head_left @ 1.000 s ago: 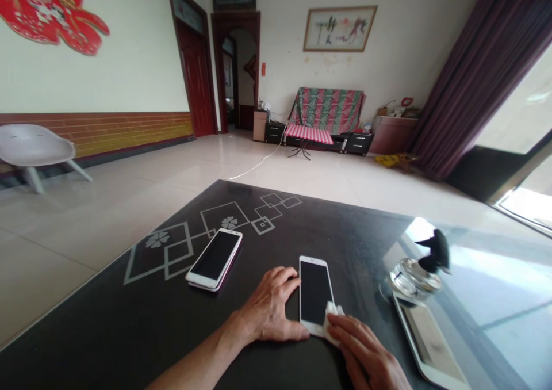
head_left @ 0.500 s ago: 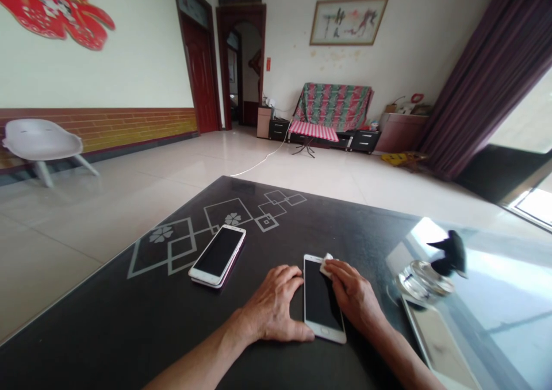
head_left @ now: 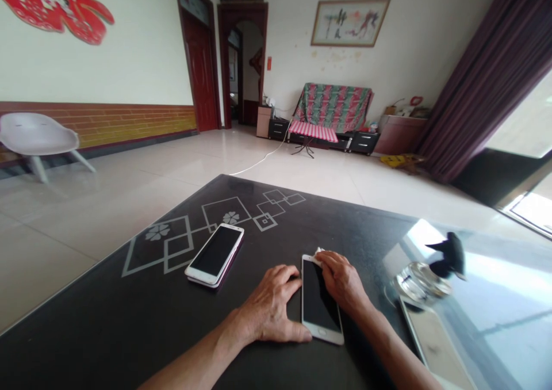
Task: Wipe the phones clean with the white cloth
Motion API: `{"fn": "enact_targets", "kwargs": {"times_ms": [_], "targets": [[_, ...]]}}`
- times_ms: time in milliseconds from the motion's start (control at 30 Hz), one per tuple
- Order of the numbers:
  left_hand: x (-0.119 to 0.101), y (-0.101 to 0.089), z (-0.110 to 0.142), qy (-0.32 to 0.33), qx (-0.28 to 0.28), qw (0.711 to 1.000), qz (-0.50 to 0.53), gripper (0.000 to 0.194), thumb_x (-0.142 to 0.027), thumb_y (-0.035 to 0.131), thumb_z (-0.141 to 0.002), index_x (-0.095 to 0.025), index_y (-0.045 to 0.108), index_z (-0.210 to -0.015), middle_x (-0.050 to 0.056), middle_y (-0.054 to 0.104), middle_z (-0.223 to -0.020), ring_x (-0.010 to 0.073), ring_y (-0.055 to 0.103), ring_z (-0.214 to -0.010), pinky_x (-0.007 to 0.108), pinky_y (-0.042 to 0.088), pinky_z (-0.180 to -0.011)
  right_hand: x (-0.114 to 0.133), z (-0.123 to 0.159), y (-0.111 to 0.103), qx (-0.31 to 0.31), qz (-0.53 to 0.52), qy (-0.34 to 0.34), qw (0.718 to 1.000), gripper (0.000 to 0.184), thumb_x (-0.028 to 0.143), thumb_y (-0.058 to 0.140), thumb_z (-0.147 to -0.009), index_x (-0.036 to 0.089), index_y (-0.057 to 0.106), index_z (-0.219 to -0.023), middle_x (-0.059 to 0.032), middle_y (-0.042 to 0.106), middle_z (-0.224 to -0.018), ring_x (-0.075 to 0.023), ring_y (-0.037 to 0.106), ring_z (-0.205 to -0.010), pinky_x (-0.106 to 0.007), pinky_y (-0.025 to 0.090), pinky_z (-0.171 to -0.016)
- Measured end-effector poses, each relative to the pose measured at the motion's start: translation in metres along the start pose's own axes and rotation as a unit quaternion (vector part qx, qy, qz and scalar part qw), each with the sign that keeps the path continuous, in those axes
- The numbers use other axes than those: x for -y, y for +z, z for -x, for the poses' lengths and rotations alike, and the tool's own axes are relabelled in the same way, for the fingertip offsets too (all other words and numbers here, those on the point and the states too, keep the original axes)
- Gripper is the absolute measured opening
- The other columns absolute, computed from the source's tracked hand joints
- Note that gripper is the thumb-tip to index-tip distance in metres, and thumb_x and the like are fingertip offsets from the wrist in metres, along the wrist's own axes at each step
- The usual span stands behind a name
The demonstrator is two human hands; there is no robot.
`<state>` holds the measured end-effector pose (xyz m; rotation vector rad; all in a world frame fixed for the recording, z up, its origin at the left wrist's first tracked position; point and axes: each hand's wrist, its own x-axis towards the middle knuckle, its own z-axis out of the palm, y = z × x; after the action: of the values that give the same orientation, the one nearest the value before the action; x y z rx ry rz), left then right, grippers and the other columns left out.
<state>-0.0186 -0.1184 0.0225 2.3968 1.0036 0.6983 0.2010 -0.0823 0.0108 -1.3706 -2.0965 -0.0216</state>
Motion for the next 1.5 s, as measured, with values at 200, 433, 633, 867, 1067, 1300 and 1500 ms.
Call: {"fn": "enact_targets", "kwargs": {"times_ms": [200, 433, 633, 867, 1067, 1300, 1500], "targets": [[-0.002, -0.001, 0.001, -0.009, -0.006, 1.000, 0.011, 0.079, -0.055, 0.080, -0.050, -0.020, 0.061, -0.118, 0.009, 0.050, -0.123, 0.0314, 0.046, -0.115, 0.042, 0.040, -0.102, 0.011, -0.014, 0.013, 0.015, -0.004, -0.022, 1.000, 0.031, 0.011, 0.039, -0.085, 0.019, 0.067, -0.097, -0.0064, 0.069, -0.103, -0.0187, 0.062, -0.098, -0.035, 0.046, -0.093], [-0.003, -0.001, 0.001, -0.002, -0.011, 1.000, 0.003, 0.078, -0.053, 0.082, -0.050, -0.019, 0.061, -0.117, 0.009, 0.050, -0.119, 0.0302, 0.047, -0.111, 0.041, 0.041, -0.101, 0.013, -0.016, 0.010, 0.042, -0.007, -0.043, 0.998, 0.032, 0.011, 0.042, -0.085, 0.021, 0.068, -0.100, -0.0039, 0.069, -0.105, -0.0175, 0.061, -0.100, -0.032, 0.044, -0.092], [-0.001, 0.003, 0.002, 0.000, -0.021, 1.000, 0.013, 0.079, -0.051, 0.083, -0.049, -0.019, 0.060, -0.117, 0.008, 0.050, -0.117, 0.0291, 0.048, -0.109, 0.040, 0.042, -0.099, -0.001, 0.000, -0.005, 0.031, 0.038, -0.001, 0.999, 0.033, 0.011, 0.040, -0.085, 0.020, 0.068, -0.101, -0.0064, 0.068, -0.106, -0.0197, 0.060, -0.098, -0.034, 0.044, -0.092], [-0.001, 0.002, 0.001, 0.004, -0.019, 1.000, 0.012, 0.077, -0.050, 0.082, -0.050, -0.019, 0.059, -0.117, 0.008, 0.050, -0.117, 0.0285, 0.048, -0.108, 0.039, 0.042, -0.099, -0.003, 0.014, -0.006, 0.001, 0.109, 0.067, 0.992, 0.033, 0.011, 0.041, -0.085, 0.021, 0.068, -0.103, -0.0053, 0.066, -0.107, -0.0213, 0.055, -0.099, -0.034, 0.042, -0.091], [0.001, 0.003, 0.001, 0.011, -0.018, 1.000, 0.003, 0.076, -0.052, 0.080, -0.051, -0.020, 0.059, -0.118, 0.008, 0.050, -0.118, 0.0297, 0.047, -0.109, 0.041, 0.041, -0.098, 0.002, 0.021, -0.005, -0.014, 0.107, 0.094, 0.990, 0.033, 0.010, 0.042, -0.084, 0.021, 0.068, -0.101, -0.0054, 0.066, -0.103, -0.0201, 0.055, -0.095, -0.034, 0.040, -0.089], [0.004, 0.006, 0.002, 0.038, -0.026, 0.998, -0.037, 0.075, -0.052, 0.080, -0.053, -0.019, 0.060, -0.117, 0.008, 0.052, -0.116, 0.0286, 0.050, -0.108, 0.040, 0.041, -0.098, 0.024, 0.039, -0.018, -0.020, 0.100, 0.105, 0.989, 0.033, 0.009, 0.043, -0.082, 0.021, 0.069, -0.100, -0.0050, 0.067, -0.103, -0.0202, 0.055, -0.094, -0.033, 0.039, -0.085], [0.006, 0.009, 0.001, 0.044, -0.034, 0.996, -0.073, 0.073, -0.055, 0.080, -0.053, -0.020, 0.063, -0.114, 0.007, 0.055, -0.114, 0.0274, 0.053, -0.107, 0.039, 0.043, -0.098, 0.047, 0.065, -0.031, -0.010, 0.092, 0.093, 0.991, 0.033, 0.009, 0.044, -0.082, 0.023, 0.068, -0.099, -0.0035, 0.067, -0.104, -0.0205, 0.054, -0.095, -0.033, 0.039, -0.083]]}}
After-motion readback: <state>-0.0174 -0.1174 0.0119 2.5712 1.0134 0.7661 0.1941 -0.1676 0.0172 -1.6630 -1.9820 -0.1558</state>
